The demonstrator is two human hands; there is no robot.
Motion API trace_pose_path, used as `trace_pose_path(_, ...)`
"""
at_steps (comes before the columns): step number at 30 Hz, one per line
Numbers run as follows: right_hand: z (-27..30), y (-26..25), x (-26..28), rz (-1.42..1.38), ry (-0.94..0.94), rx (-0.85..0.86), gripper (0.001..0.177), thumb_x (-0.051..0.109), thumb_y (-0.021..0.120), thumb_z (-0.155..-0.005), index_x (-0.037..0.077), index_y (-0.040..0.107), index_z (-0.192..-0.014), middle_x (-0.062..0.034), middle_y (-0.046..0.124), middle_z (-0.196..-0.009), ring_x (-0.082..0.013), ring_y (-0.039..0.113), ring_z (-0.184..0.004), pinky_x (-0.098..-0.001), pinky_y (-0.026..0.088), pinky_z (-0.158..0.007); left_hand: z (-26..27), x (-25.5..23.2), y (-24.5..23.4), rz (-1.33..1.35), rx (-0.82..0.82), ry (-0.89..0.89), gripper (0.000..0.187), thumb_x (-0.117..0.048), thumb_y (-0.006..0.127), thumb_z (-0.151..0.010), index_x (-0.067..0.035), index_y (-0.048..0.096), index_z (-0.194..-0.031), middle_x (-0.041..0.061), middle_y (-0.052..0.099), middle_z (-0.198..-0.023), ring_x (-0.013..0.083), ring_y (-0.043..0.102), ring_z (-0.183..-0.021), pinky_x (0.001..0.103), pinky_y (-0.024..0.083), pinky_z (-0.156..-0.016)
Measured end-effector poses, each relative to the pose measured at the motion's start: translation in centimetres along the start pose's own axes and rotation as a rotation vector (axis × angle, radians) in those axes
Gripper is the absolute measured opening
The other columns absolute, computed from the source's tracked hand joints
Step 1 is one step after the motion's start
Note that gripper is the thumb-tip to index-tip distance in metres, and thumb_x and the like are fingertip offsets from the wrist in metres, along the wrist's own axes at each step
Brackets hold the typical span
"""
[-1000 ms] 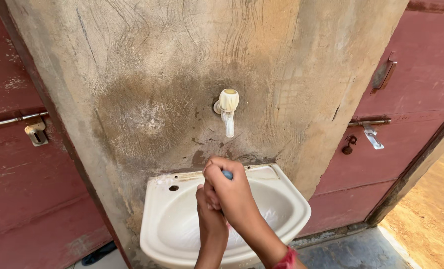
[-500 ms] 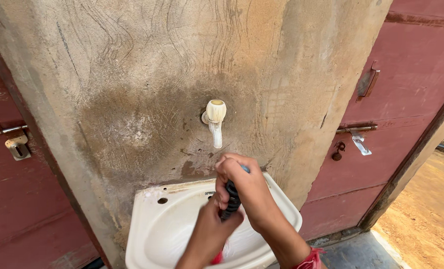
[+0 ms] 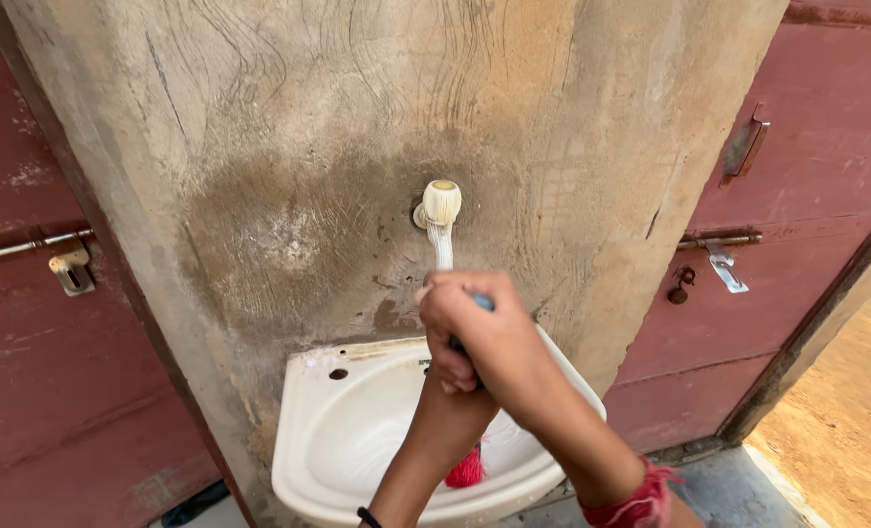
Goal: The person scrubs the interior of a wall-mounted sink and the base of a faucet using a brush with red bristles.
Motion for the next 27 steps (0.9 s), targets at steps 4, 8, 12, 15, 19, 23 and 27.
trace_pose_path(4, -1.4, 0.0, -0.7, -0.038, 0.023, -0.034, 0.031, 0.016, 0.054, -0.092, 0.004, 0.047, -0.065, -0.0029, 0.042, -0.048, -0.0102, 0.038, -0.037, -0.0284, 0.034, -0.037, -1.3, 1.0, 0.5, 0.046, 0.012, -0.168, 0.013, -0.004, 0.069, -0.084, -0.001, 0.058, -0.09, 0.004, 0.06, -0.075, 0.0111, 0.054, -0.069, 0.03, 0.044, -0.056)
trace_pose_path(8, -0.8, 0.3, -1.5, -0.018, 0.061, -0.056, 0.03, 0.015, 0.054, -0.091, 0.004, 0.047, -0.063, -0.0033, 0.044, -0.049, -0.0108, 0.037, -0.036, -0.0291, 0.031, -0.035, -0.8, 1.2, 1.1, 0.091, -0.016, -0.002, 0.023, -0.005, 0.069, -0.08, -0.007, 0.059, -0.101, -0.005, 0.065, -0.09, 0.0047, 0.059, -0.083, 0.025, 0.05, -0.068)
trace_pose_path(12, 1.0, -1.7, 1.7, 0.117, 0.028, 0.032, 0.032, 0.015, 0.054, -0.091, 0.004, 0.047, -0.062, -0.0027, 0.044, -0.048, -0.0102, 0.039, -0.037, -0.0283, 0.034, -0.037, -0.4, 0.2, 2.9, 0.052, 0.035, -0.032, 0.018, -0.007, 0.069, -0.085, -0.002, 0.06, -0.1, 0.002, 0.064, -0.089, 0.01, 0.058, -0.084, 0.029, 0.048, -0.067)
trace_pose_path(15, 0.1, -2.6, 1.1, 0.076, 0.079, 0.021, 0.033, 0.015, 0.055, -0.09, 0.004, 0.046, -0.061, -0.0029, 0.042, -0.045, -0.011, 0.037, -0.035, -0.0289, 0.033, -0.036, -1.1, 0.8, 3.7, 0.059, 0.038, -0.032, 0.027, -0.008, 0.068, -0.084, -0.003, 0.059, -0.109, 0.003, 0.065, -0.099, 0.0093, 0.06, -0.093, 0.027, 0.051, -0.075)
trace_pose_path(19, -0.5, -2.0, -2.0, 0.11, 0.143, -0.004, 0.032, 0.015, 0.054, -0.089, 0.004, 0.046, -0.06, -0.0024, 0.043, -0.046, -0.0094, 0.037, -0.038, -0.028, 0.032, -0.037, -1.0, 2.0, 3.0, -0.067, 0.023, -0.316, 0.035, -0.014, 0.072, -0.084, -0.007, 0.059, -0.115, 0.002, 0.067, -0.107, 0.0096, 0.061, -0.098, 0.027, 0.05, -0.08)
trace_pose_path(23, -0.5, -3.4, 0.9, 0.12, 0.097, 0.151, 0.032, 0.016, 0.055, -0.088, 0.004, 0.046, -0.059, -0.0017, 0.042, -0.045, -0.0092, 0.038, -0.037, -0.0276, 0.035, -0.037, -0.9, 1.2, 3.8, 0.049, -0.033, -0.413, 0.042, -0.016, 0.07, -0.081, -0.004, 0.058, -0.118, 0.01, 0.067, -0.11, 0.0173, 0.063, -0.1, 0.034, 0.052, -0.081)
trace_pose_path(27, -0.4, -3.9, 0.4, 0.247, 0.163, 0.148, 0.031, 0.018, 0.057, -0.088, 0.004, 0.051, -0.06, 0.0001, 0.045, -0.047, -0.0078, 0.04, -0.039, -0.0275, 0.033, -0.037, -1.4, 4.7, 4.2, -0.146, -0.065, -0.137, 0.05, -0.02, 0.073, -0.084, -0.007, 0.052, -0.127, 0.006, 0.063, -0.124, 0.0143, 0.06, -0.116, 0.033, 0.05, -0.095)
Point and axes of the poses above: each hand's wrist, its own z-axis away from the middle knuckle, its own y-axis out of the palm, x = y × z, the point moved 2 cm from there along -z, towards the middle knuckle
